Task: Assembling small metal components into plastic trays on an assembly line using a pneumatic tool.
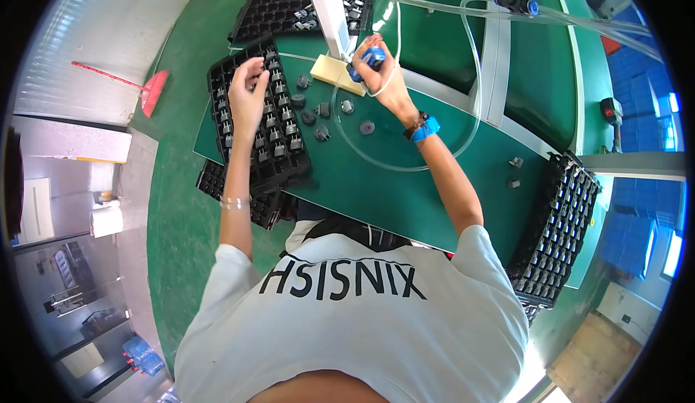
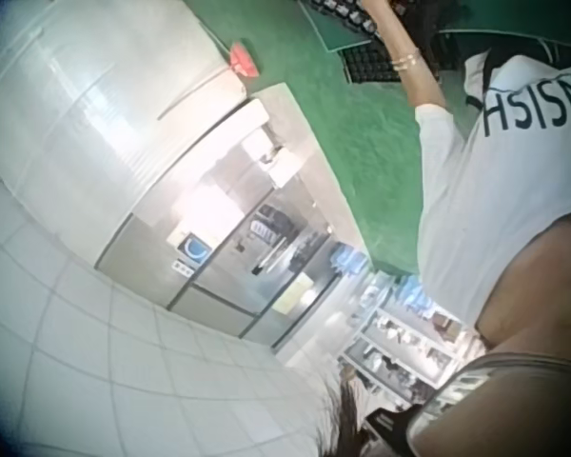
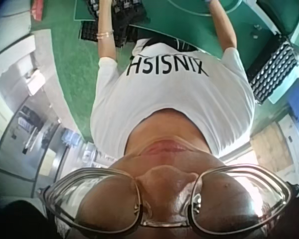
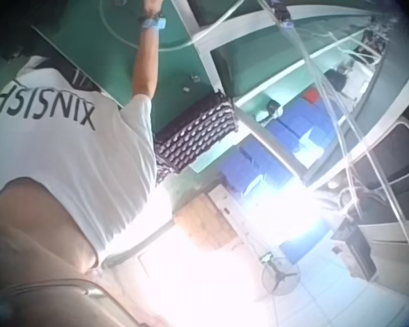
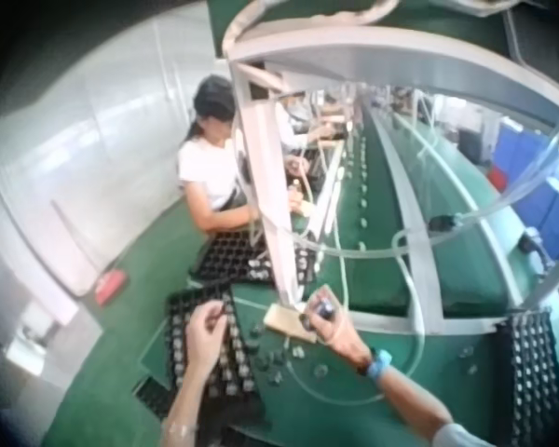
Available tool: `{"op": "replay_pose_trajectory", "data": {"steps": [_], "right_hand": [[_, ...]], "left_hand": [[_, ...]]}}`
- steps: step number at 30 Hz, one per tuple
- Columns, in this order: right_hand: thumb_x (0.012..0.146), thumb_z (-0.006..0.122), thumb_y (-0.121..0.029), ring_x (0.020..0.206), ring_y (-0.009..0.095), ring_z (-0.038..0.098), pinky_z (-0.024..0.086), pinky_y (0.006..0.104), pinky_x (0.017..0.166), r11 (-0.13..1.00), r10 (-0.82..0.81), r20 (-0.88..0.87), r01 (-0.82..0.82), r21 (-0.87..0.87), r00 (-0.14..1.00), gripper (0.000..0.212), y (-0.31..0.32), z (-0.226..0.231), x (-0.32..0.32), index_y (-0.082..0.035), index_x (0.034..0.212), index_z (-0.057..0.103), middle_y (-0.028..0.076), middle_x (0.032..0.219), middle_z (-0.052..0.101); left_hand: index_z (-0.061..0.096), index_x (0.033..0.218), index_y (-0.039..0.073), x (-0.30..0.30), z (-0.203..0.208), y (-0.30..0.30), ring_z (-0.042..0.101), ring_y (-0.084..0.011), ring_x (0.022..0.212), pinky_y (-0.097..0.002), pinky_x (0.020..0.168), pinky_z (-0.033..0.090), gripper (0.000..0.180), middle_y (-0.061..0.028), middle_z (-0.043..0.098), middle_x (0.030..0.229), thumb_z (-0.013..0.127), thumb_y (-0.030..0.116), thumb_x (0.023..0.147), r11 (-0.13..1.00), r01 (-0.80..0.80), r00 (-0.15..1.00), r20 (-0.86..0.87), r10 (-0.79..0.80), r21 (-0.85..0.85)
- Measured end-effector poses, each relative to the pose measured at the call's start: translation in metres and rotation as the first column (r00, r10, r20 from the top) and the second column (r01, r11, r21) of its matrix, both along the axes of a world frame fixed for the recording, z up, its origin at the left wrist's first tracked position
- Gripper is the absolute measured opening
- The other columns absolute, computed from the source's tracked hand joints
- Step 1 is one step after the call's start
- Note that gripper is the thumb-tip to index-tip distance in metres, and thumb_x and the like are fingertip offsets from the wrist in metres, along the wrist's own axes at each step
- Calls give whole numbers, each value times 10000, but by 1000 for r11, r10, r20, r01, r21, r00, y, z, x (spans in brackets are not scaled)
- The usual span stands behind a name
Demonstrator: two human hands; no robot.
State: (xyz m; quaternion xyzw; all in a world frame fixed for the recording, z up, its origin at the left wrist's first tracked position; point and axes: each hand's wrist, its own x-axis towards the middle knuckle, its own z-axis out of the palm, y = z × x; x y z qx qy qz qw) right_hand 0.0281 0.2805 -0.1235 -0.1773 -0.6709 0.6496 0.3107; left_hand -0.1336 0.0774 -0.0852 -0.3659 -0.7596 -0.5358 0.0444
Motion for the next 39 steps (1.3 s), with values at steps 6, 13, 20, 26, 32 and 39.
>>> {"op": "replay_pose_trajectory", "data": {"steps": [6, 13, 20, 26, 32, 39], "right_hand": [[774, 622, -161, 763, 419, 577, 486, 418, 649, 806, -110, 315, -101, 583, 943, 289, -24, 18, -12, -63, 1001, 473, 213, 814, 590], [756, 668, -190, 726, 424, 590, 481, 448, 618, 777, -136, 259, -59, 627, 956, 370, -20, 14, -8, -74, 1031, 449, 207, 789, 610], [686, 791, -270, 770, 346, 615, 478, 389, 673, 840, -14, 271, -136, 525, 963, 628, -14, 16, -3, -62, 1138, 409, 182, 852, 598], [687, 792, -289, 807, 338, 594, 470, 368, 707, 771, -46, 122, -42, 636, 992, 605, -11, 3, -7, -73, 1129, 441, 159, 904, 581], [781, 689, -140, 835, 198, 573, 471, 302, 745, 824, -135, 111, 49, 564, 985, 336, -4, -5, -19, -51, 1045, 502, 123, 931, 577], [804, 622, -222, 738, 309, 616, 494, 385, 665, 625, -617, 114, 397, 672, 778, 279, 118, -20, -9, -69, 1028, 554, 161, 844, 623]], "left_hand": [[613, 1018, 65, -86, -41, 15, 586, -272, 901, -351, 805, 466, 245, -94, 610, 984, 641, 94, 776, 943, -58, 968, -248, -27, -328], [635, 932, 105, -98, -44, 33, 573, -285, 928, -375, 779, 471, 182, -84, 559, 980, 673, 110, 754, 875, -16, 977, -193, -89, -485], [627, 925, 76, -91, -38, 26, 600, -237, 849, -337, 757, 474, 140, -91, 582, 930, 649, 109, 791, 944, -56, 987, -158, 4, -326], [555, 1101, 49, -23, 5, -4, 603, -138, 913, -268, 792, 493, 204, -74, 629, 1029, 548, 107, 906, 923, 126, 688, 638, -345, 363], [496, 1114, 42, 53, 27, -32, 596, -178, 959, -282, 847, 487, 198, -111, 599, 1070, 506, 111, 929, 807, 170, 416, 701, -579, 566], [470, 1138, 28, 91, 33, -82, 571, -143, 969, -281, 863, 474, 240, -79, 580, 1049, 524, 125, 925, 792, 111, 420, 694, -584, 600]]}}
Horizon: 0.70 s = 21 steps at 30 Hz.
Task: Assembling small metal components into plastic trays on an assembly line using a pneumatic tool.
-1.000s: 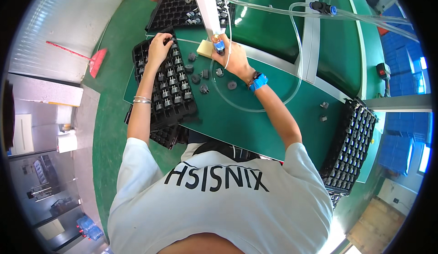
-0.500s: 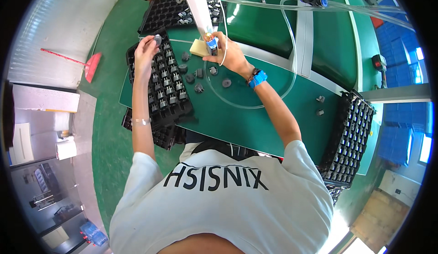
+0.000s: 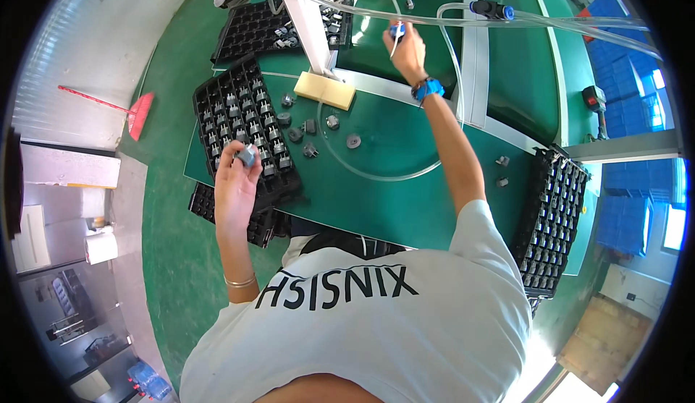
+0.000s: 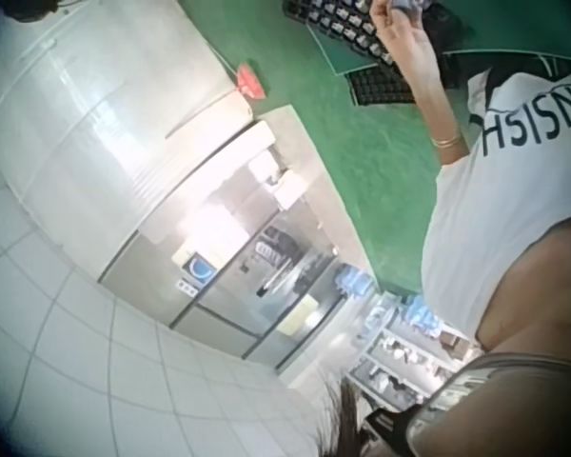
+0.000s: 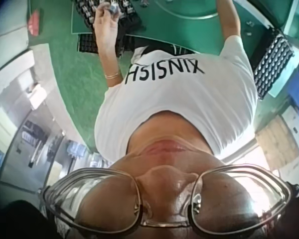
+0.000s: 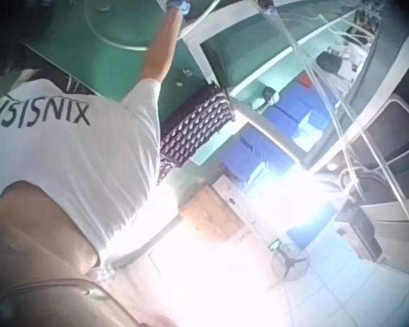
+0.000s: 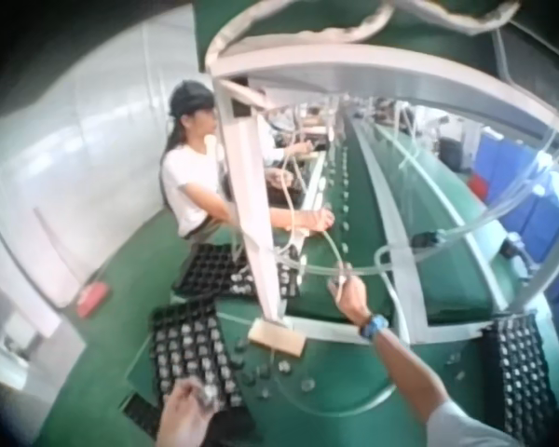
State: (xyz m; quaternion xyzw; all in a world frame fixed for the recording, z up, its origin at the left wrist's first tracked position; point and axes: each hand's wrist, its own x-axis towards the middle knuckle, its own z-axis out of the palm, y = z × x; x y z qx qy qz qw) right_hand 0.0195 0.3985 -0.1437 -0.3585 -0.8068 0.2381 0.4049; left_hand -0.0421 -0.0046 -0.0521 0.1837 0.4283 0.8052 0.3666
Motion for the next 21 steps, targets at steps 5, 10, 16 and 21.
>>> {"op": "replay_pose_trajectory", "data": {"steps": [5, 10, 16, 21], "right_hand": [[855, 551, -284, 812, 391, 608, 501, 469, 658, 996, -46, 86, 39, 79, 995, 274, 43, -12, 3, -75, 1031, 558, 210, 923, 627], [849, 573, -312, 800, 366, 617, 510, 445, 644, 993, -67, 134, 52, 110, 989, 309, 41, -1, 6, -80, 1053, 556, 199, 912, 625], [842, 595, -292, 856, 192, 602, 497, 333, 697, 911, 234, -323, -324, -257, 917, 302, -46, 52, 23, -75, 1049, 560, 69, 906, 588], [827, 557, -359, 525, 48, 484, 379, 166, 432, -255, 129, -835, -796, -549, 535, 410, -164, 105, 48, -50, 1092, 508, 9, 789, 567]], "left_hand": [[478, 1162, 21, 16, -1, -3, 577, -140, 966, -279, 847, 478, 315, -83, 598, 1062, 588, 143, 893, 1000, 0, 1000, 10, 0, 0], [529, 1098, 9, 24, 4, 10, 594, -157, 947, -284, 845, 474, 291, -88, 614, 1047, 643, 111, 850, 1000, 14, 997, -73, -13, 13], [576, 1022, -2, 30, 13, 33, 594, -152, 910, -276, 835, 476, 258, -93, 559, 1081, 651, -48, 779, 997, 0, 956, -291, 23, 79], [581, 997, -28, 37, 19, 42, 589, -147, 893, -264, 819, 495, 276, -63, 496, 1045, 638, -130, 747, 998, -23, 905, -423, 49, 64]]}}
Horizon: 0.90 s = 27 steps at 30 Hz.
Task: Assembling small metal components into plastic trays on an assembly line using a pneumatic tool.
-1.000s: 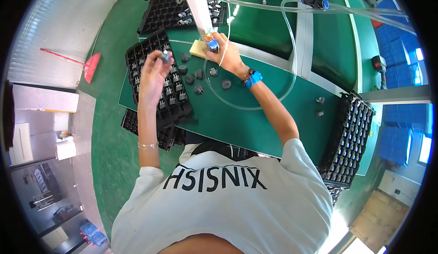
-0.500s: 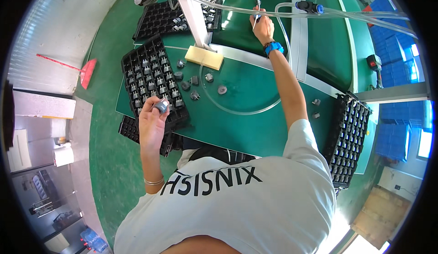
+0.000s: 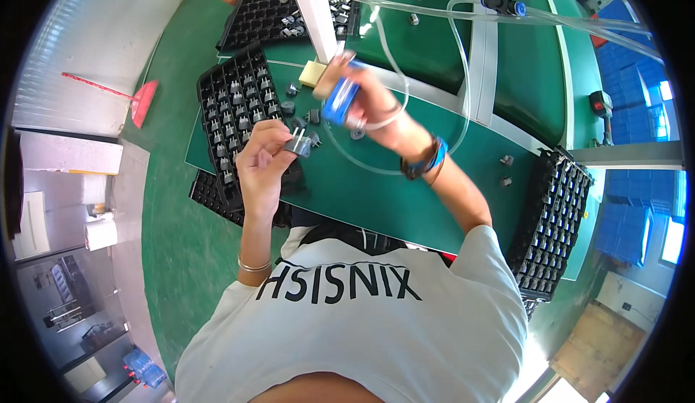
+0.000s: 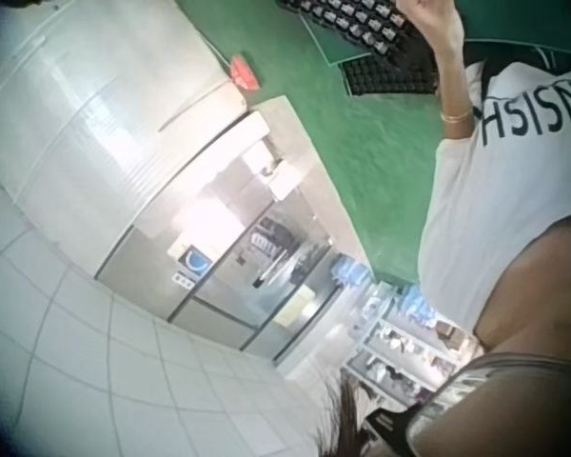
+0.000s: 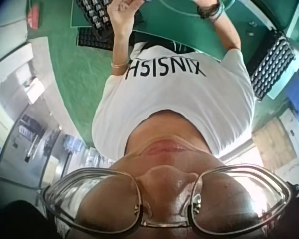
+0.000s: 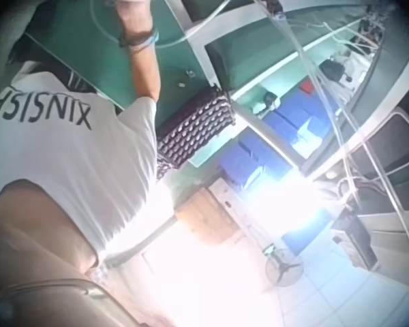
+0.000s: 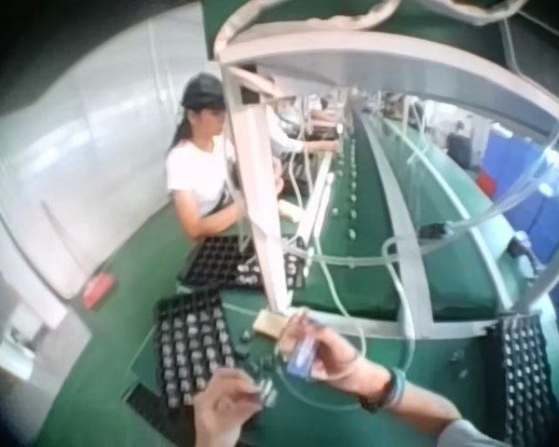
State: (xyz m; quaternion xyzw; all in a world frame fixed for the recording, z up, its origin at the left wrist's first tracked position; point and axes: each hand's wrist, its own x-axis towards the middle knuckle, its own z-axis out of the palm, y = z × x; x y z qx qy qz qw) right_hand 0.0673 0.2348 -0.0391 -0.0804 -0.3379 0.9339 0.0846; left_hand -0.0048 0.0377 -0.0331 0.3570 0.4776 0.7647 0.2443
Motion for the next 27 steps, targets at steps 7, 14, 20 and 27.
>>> {"op": "replay_pose_trajectory", "data": {"steps": [7, 14, 20, 27], "right_hand": [[804, 510, -475, 483, 12, 424, 240, 159, 399, 967, 62, 210, -110, 228, 976, 487, -37, 4, 24, -48, 1036, 556, -19, 747, 562], [812, 504, -467, 481, 13, 397, 245, 174, 408, 959, 86, 209, -138, 247, 974, 469, -42, 9, 33, -61, 1042, 551, -24, 735, 548], [823, 496, -478, 508, 12, 423, 262, 166, 417, 951, 109, 200, -161, 263, 974, 490, -44, 4, 37, -56, 1071, 528, -21, 775, 553], [850, 477, -458, 663, 59, 529, 335, 176, 469, 956, 108, 197, -156, 248, 974, 461, -49, -7, 34, -80, 1112, 498, 8, 900, 558]], "left_hand": [[610, 987, -42, 13, 2, 0, 584, -157, 898, -263, 812, 513, 263, -81, 484, 1028, 636, -134, 743, 1000, 11, 998, -58, -12, -29], [613, 988, -41, 20, 0, -3, 573, -158, 908, -264, 817, 515, 257, -82, 480, 1022, 644, -121, 745, 999, -26, 995, -99, 22, -42], [607, 987, -39, 20, -4, -4, 571, -159, 907, -265, 815, 515, 263, -81, 486, 1021, 648, -121, 741, 998, -37, 994, -108, 32, -42], [575, 1031, -6, 24, -16, -3, 581, -179, 900, -266, 781, 514, 331, -101, 520, 1026, 680, -79, 726, 978, -173, 934, -336, 124, -118]]}}
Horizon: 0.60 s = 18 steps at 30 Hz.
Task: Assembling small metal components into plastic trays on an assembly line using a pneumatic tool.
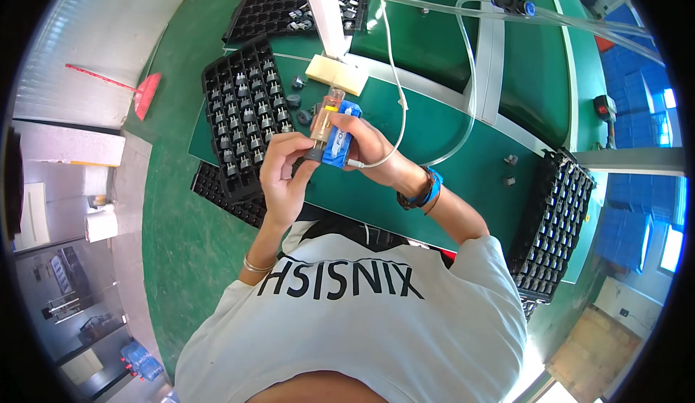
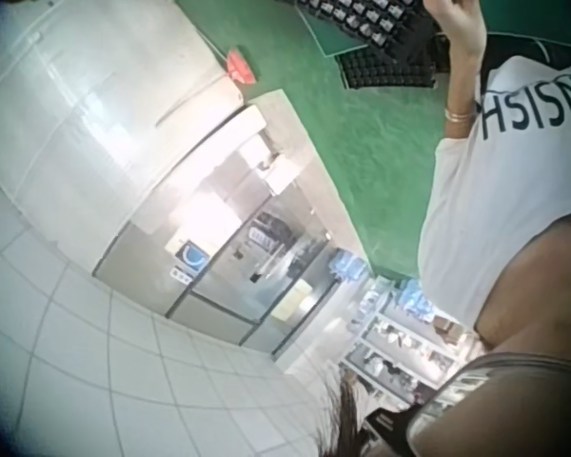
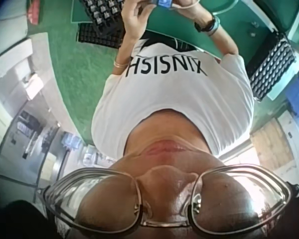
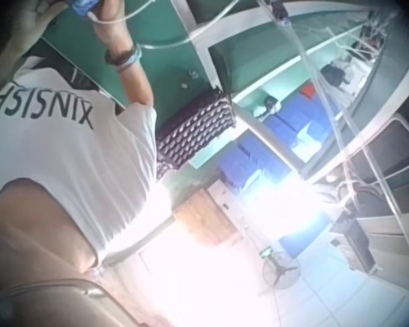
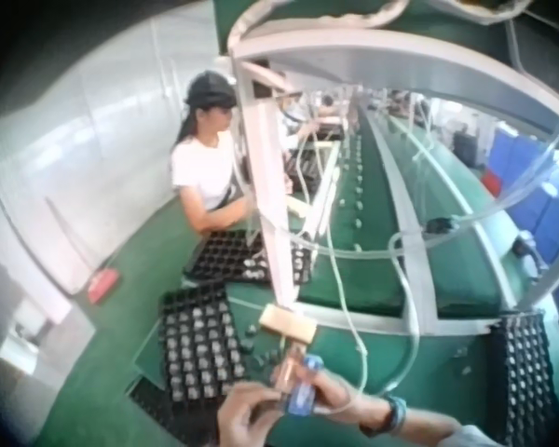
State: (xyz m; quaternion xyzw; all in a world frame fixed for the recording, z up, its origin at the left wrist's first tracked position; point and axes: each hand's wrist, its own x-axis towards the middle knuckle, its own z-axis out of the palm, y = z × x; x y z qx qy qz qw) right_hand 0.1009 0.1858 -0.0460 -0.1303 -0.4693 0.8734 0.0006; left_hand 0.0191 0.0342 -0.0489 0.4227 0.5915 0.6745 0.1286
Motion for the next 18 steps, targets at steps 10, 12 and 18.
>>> {"op": "replay_pose_trajectory", "data": {"steps": [10, 12, 18], "right_hand": [[836, 561, -121, 676, 136, 560, 431, 239, 565, 618, -284, -277, 396, 679, 918, 128, 79, -89, -55, -69, 943, 608, 45, 783, 572], [833, 578, -155, 661, 278, 613, 469, 332, 586, 218, -233, -603, 646, 732, 763, 158, 97, -105, -76, -76, 970, 564, 105, 704, 571], [806, 636, -221, 741, 413, 591, 482, 412, 638, 227, -361, -237, 331, 916, 902, 333, 68, -64, -83, -49, 1031, 460, 227, 808, 589]], "left_hand": [[599, 1014, 20, -104, -18, 5, 601, -175, 837, -279, 736, 488, 198, -90, 607, 935, 597, 9, 816, 908, -338, 923, -276, 269, -248], [602, 1009, 28, -143, -30, 5, 606, -188, 839, -284, 747, 484, 192, -97, 613, 932, 568, -5, 823, 843, -466, 849, -403, 340, -269], [612, 1013, 51, -214, -58, -1, 594, -241, 873, -325, 787, 472, 244, -89, 612, 976, 622, 27, 770, 727, -597, 705, -654, 274, -339]]}}
